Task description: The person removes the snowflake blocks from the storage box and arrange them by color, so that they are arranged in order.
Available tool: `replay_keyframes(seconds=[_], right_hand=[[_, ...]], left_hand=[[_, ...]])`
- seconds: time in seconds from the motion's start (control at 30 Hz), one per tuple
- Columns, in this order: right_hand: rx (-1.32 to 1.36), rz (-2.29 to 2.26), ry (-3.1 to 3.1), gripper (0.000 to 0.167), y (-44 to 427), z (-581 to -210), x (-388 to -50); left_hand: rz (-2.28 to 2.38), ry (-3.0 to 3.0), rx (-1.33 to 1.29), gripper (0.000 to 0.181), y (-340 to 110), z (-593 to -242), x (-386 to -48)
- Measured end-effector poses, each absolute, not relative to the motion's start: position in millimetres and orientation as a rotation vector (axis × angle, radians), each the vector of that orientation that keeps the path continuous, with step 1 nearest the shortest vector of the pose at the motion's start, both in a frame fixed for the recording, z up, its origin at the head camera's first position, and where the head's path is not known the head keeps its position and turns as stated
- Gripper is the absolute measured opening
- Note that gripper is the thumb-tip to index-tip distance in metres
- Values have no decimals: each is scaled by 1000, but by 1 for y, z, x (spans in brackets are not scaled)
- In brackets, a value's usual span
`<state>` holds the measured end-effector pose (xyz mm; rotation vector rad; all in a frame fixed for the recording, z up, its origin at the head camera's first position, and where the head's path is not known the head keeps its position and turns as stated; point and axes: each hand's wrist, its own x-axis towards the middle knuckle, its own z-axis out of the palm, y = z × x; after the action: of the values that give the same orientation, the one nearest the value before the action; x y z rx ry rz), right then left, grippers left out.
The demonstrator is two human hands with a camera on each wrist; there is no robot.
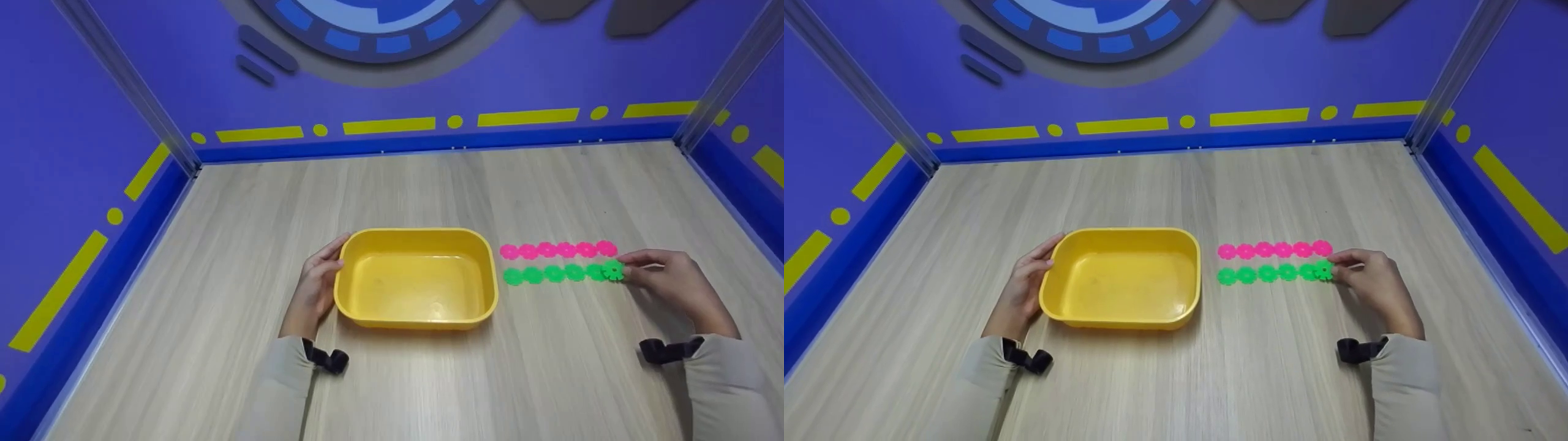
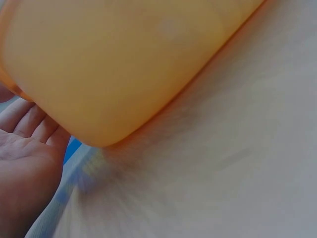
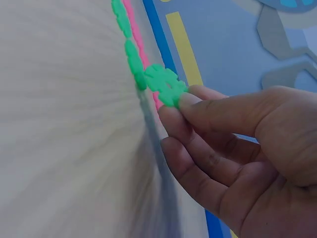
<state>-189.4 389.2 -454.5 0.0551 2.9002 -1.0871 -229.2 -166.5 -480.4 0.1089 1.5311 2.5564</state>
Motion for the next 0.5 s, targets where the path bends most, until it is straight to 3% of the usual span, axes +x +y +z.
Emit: replay_keyframes(seconds=[0.5], right_hand=[[161, -1197, 2855, 43, 396, -460, -187]], left_hand=[[2569, 1524, 102, 59, -166, -481, -229]])
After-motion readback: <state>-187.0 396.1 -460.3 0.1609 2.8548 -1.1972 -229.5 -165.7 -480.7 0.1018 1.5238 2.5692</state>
